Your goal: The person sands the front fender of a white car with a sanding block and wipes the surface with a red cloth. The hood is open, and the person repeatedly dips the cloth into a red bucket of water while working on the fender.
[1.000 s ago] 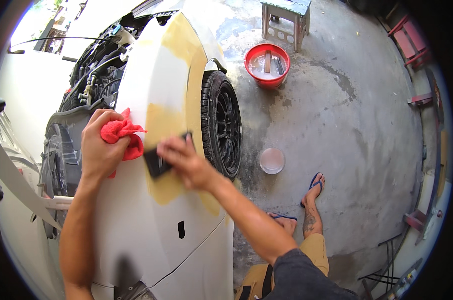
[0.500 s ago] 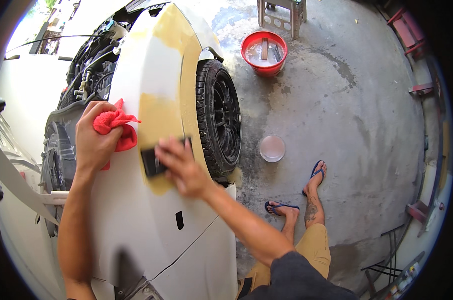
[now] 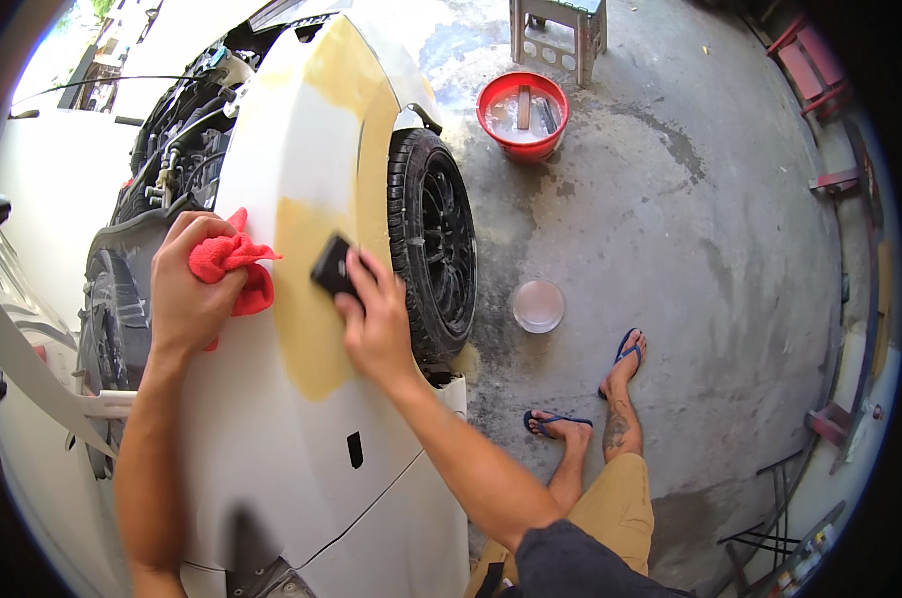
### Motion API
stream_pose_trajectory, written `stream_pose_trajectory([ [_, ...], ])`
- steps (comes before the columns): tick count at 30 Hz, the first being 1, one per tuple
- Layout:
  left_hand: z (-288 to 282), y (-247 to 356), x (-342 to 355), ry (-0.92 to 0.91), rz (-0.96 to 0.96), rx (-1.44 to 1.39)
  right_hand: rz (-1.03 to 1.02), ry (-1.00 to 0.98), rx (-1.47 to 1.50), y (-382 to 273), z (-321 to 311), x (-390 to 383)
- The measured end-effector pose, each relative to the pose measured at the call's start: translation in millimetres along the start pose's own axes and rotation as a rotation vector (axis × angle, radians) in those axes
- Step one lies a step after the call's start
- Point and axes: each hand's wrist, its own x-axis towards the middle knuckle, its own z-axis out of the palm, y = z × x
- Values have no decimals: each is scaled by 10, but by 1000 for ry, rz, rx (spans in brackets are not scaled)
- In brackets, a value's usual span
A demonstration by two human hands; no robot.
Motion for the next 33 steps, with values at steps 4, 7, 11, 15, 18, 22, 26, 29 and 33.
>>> stream_pose_trajectory([
  [4, -1, 2, -6, -6, -23, -2, 56, -7, -71, -64, -38, -323],
  [7, 8, -4, 4, 3, -2, 12, 67, -8, -94, -97, -54, -404],
  [11, 11, -1, -9, -6, -19, -6, 67, 22, -113, -109, -1, 347],
  [15, 5, -2, -6, -13, -24, 33, 102, -111, 27, -238, -78, -497],
  [18, 0, 1, 9, -13, -24, 21, 20, -35, -11, -250, -31, -190],
  [22, -6, 0, -10, -17, -50, -12, -82, 28, 6, -143, 89, 469],
  [26, -8, -19, -36, 28, 45, 62, -263, -72, 5, -18, -1, -341],
  [29, -11, -21, -23, 2, 1, 38, -286, 57, -64, -12, 144, 469],
  [33, -15, -4, -11, 10, -69, -38, -273, 82, -79, -42, 187, 221],
])
